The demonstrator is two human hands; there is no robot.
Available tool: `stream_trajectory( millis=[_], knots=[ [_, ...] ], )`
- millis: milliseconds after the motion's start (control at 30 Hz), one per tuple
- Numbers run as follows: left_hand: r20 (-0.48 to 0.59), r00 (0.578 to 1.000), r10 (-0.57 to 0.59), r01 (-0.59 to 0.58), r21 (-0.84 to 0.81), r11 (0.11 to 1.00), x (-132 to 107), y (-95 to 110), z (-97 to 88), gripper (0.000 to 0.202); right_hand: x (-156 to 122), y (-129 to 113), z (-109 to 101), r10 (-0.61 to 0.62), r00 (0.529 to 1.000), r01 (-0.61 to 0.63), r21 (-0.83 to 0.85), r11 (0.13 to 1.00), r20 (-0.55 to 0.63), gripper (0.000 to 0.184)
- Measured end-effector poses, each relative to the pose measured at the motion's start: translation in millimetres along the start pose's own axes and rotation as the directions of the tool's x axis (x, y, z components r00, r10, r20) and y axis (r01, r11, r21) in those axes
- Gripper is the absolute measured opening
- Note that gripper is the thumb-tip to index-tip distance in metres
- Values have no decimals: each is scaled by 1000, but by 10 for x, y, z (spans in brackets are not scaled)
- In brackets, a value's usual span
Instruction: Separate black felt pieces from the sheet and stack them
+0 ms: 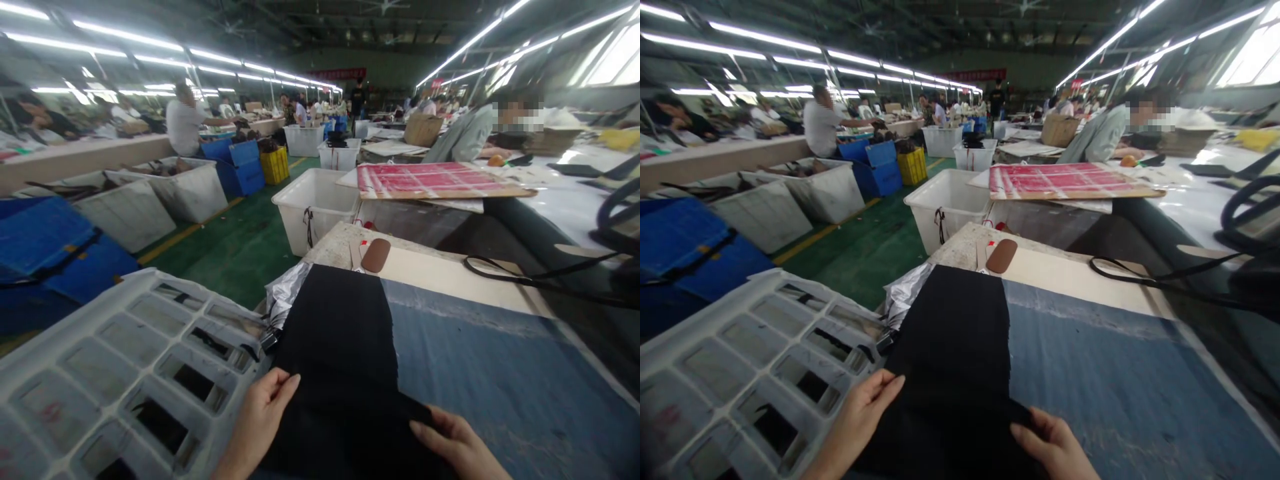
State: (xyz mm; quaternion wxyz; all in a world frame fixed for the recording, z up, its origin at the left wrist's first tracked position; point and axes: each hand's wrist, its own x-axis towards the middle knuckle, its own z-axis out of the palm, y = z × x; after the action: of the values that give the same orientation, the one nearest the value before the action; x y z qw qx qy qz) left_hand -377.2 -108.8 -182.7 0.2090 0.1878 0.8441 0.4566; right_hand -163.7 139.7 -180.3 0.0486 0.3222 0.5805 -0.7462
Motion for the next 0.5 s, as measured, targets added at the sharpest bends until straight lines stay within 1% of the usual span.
stream_trajectory(
  millis=[67,100,167,233,300,367,433,500],
  knots=[
    [-24,1000,7,-7,-2,1000,197,-23,-41,45,250,-124,90,-34,999,34,12,999,-41,39],
    [-38,999,15,-15,18,1000,296,-29,-55,46,376,-180,122,-47,995,46,-10,999,-89,41],
    [-58,998,30,-25,86,996,485,-44,-69,47,611,-269,148,-78,977,62,-89,994,-197,44],
    [-64,997,38,-28,157,987,645,-69,-67,46,796,-323,126,-116,957,59,-215,975,-264,46],
    [-65,997,43,-28,204,979,753,-106,-54,41,915,-333,75,-149,949,41,-360,932,-277,47],
    [-73,996,52,-33,244,969,810,-148,-40,34,978,-296,19,-188,948,43,-478,877,-258,44],
    [-90,994,64,-35,290,956,834,-185,-31,28,1008,-219,-29,-239,938,68,-540,839,-253,39],
    [-108,992,65,-27,327,945,849,-212,-30,26,1032,-127,-63,-280,924,93,-557,826,-261,37]
  ],
)
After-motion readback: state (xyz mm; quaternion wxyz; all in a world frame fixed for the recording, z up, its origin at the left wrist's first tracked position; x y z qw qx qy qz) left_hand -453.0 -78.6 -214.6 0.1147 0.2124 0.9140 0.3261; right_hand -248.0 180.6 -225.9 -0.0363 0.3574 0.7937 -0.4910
